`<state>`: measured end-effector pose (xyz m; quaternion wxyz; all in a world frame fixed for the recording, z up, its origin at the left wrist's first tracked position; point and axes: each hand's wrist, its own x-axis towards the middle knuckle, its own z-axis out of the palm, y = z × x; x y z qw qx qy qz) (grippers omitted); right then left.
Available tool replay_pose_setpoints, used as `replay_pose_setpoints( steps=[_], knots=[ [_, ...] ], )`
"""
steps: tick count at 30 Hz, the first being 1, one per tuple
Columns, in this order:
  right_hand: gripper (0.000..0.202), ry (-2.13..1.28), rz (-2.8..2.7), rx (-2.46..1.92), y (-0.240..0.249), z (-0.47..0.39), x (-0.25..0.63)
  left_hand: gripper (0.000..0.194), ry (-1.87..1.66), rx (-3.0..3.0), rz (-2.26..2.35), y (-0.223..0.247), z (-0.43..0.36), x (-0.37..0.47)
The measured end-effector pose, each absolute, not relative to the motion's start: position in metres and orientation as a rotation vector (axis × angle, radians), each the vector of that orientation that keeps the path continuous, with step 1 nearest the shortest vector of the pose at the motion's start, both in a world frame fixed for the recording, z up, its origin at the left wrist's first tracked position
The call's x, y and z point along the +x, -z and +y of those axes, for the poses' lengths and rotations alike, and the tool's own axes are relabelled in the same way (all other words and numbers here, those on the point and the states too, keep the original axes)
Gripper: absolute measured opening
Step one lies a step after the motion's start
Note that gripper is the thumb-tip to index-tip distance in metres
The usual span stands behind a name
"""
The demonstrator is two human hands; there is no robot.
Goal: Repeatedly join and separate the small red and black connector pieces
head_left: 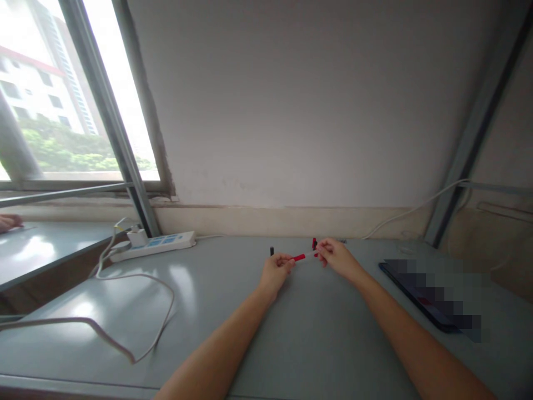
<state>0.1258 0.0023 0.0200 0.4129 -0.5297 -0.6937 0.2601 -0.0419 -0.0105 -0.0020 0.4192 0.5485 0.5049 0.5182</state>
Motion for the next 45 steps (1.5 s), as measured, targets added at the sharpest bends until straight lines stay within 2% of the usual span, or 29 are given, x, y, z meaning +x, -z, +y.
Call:
replay_pose_setpoints(
  steps=[5,11,14,20,23,28,34,39,45],
  knots=[
    [0.014,-0.977,-1.771,-1.258,-0.017,-0.004,0.120,0.006,-1.255,1.375,1.107,0.000,-0.015,-0.040],
    [0.010,-1.060,-1.832,-1.214,-0.019,-0.010,0.115,0.004,-1.301,1.341,1.118,-0.001,-0.014,-0.041],
    [0.007,-0.949,-1.918,-1.230,-0.019,-0.011,0.112,0.005,-1.336,1.337,1.122,-0.001,-0.012,-0.042],
    [0.003,-0.400,-2.136,-1.370,-0.012,-0.015,0.102,0.008,-1.319,1.386,1.071,0.001,-0.012,-0.039],
    [0.003,-0.239,-2.119,-1.430,-0.007,-0.011,0.096,0.015,-1.253,1.473,1.057,0.003,-0.009,-0.039],
    [0.003,-0.411,-1.956,-1.531,-0.005,0.005,0.088,0.012,-1.088,1.846,1.508,0.001,-0.005,-0.050],
    [0.005,-0.432,-1.889,-1.547,-0.002,0.023,0.069,0.024,-0.732,2.035,2.117,-0.013,-0.009,-0.070],
    [0.009,-0.374,-1.911,-1.611,0.005,0.032,0.049,0.027,-0.613,2.058,2.249,-0.012,-0.005,-0.078],
    [0.016,-0.310,-1.955,-1.682,0.008,0.034,0.037,0.034,-0.754,1.986,2.125,0.002,0.009,-0.081]
  ],
)
